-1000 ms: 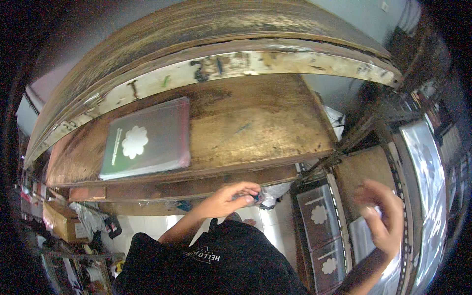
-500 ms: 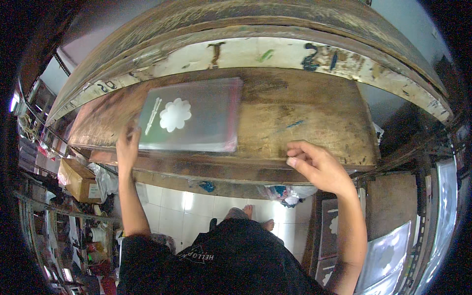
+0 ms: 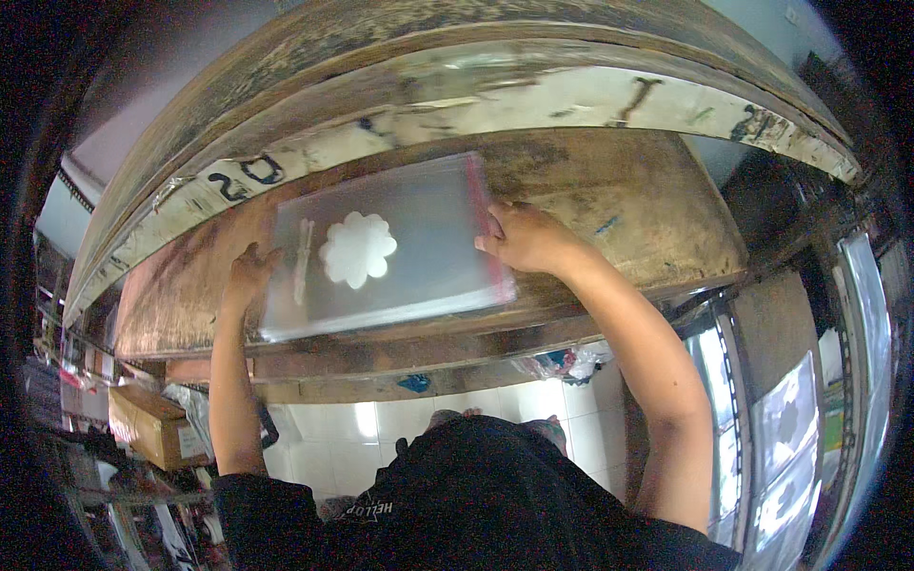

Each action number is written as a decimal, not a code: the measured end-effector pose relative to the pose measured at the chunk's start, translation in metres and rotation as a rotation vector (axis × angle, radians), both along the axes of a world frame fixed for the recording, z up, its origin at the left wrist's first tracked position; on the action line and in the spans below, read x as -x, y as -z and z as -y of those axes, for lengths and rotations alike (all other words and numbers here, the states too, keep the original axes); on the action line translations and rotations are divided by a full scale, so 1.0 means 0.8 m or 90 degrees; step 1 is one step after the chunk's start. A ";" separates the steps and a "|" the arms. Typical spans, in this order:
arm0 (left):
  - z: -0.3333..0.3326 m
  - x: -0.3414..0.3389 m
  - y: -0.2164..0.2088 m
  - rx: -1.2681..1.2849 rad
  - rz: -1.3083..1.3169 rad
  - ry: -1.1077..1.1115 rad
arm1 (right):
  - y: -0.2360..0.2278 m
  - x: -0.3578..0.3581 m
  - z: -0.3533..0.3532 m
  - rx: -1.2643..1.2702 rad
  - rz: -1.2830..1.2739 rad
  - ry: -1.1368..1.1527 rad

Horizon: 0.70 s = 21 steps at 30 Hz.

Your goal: The person places white flower-shaped items into a clear plastic bag, seals it, and repeatedly opens and closes the bag to adjust the contents. The person then places the sealed bag onto a wooden shelf among other similar bags.

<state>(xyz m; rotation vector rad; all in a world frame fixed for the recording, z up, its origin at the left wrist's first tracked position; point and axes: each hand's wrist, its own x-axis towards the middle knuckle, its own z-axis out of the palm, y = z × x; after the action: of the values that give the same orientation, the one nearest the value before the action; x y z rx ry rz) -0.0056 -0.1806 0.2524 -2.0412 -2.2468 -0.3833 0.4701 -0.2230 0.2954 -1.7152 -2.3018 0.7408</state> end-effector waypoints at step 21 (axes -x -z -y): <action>-0.239 -0.174 0.020 0.203 -0.047 0.515 | 0.050 0.010 0.086 -0.178 -0.023 0.018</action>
<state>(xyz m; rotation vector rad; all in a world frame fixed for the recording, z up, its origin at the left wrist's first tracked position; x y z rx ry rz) 0.1335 0.0109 0.2362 -3.0069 -1.4043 0.0247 0.4619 -0.2920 0.2551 -1.5910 -2.2275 0.4160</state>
